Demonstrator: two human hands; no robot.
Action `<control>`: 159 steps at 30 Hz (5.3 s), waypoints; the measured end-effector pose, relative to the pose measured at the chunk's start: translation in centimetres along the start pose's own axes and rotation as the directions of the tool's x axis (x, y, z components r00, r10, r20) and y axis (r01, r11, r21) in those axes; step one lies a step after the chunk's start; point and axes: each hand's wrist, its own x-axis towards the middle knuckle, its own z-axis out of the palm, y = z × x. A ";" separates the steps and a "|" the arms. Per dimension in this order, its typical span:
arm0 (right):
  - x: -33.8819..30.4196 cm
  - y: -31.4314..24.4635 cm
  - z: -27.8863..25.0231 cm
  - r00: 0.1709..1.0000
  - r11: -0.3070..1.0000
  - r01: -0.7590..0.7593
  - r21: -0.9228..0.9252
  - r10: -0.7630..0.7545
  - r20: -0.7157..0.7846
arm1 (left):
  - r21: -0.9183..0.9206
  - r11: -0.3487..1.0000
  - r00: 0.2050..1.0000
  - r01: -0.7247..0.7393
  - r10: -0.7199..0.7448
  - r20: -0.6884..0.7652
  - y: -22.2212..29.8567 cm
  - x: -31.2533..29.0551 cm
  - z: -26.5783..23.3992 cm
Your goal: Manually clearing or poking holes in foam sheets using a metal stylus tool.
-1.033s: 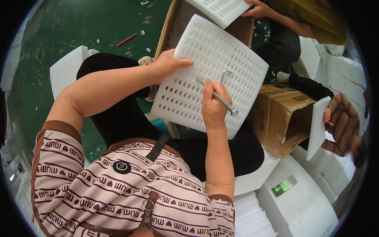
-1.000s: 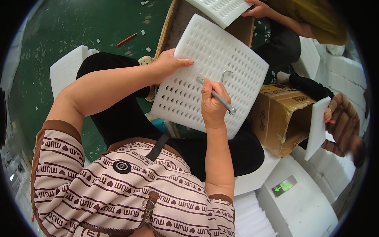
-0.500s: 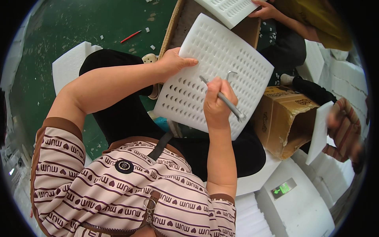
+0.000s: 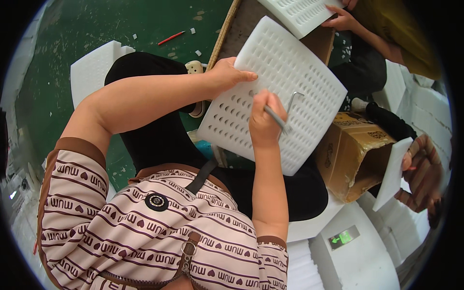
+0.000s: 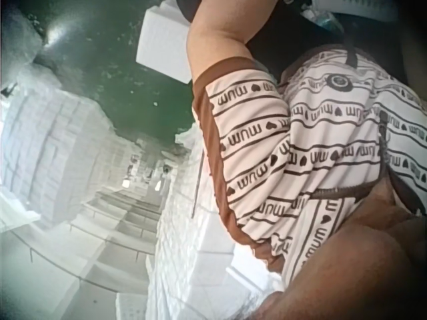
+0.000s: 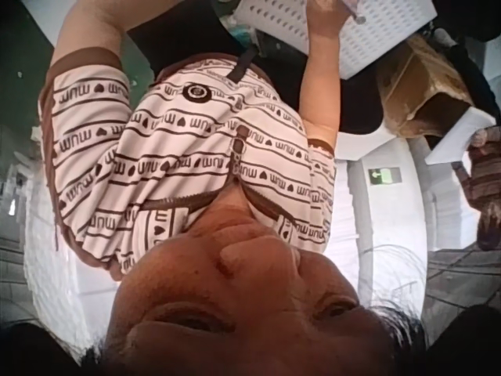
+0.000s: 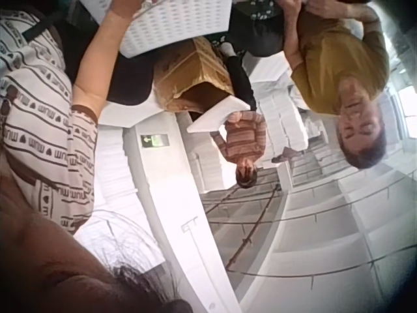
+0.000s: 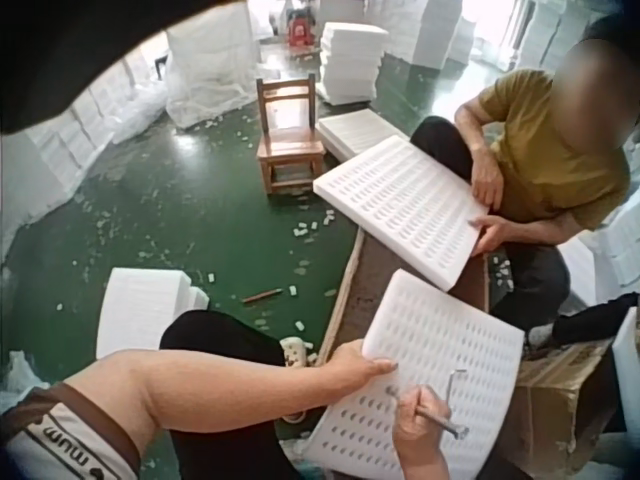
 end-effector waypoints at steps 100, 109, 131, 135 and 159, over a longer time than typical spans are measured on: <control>3.8 1.6 3.5 0.961 0.988 -0.156 0.003 0.151 0.233 | 0.386 0.886 0.965 -0.257 0.260 0.045 -3.0 -3.1 -0.7; 4.3 -0.7 0.6 0.992 0.993 0.096 0.075 -0.102 0.079 | 0.304 0.932 0.978 -0.195 0.210 -0.017 -3.0 -2.0 -0.8; 2.0 1.5 2.7 0.984 0.978 -0.143 0.150 0.124 0.130 | 0.285 0.899 0.942 -0.332 0.299 0.151 -3.9 -0.9 -1.3; 2.0 0.5 -0.5 0.987 0.976 -0.160 0.151 0.156 0.037 | 0.239 0.950 0.973 -0.199 0.161 0.168 -1.9 -2.4 -1.2; 4.5 2.4 1.7 0.999 0.998 -0.045 0.034 0.044 0.019 | -0.136 0.970 0.974 -0.203 0.215 0.074 -1.9 -0.5 -0.2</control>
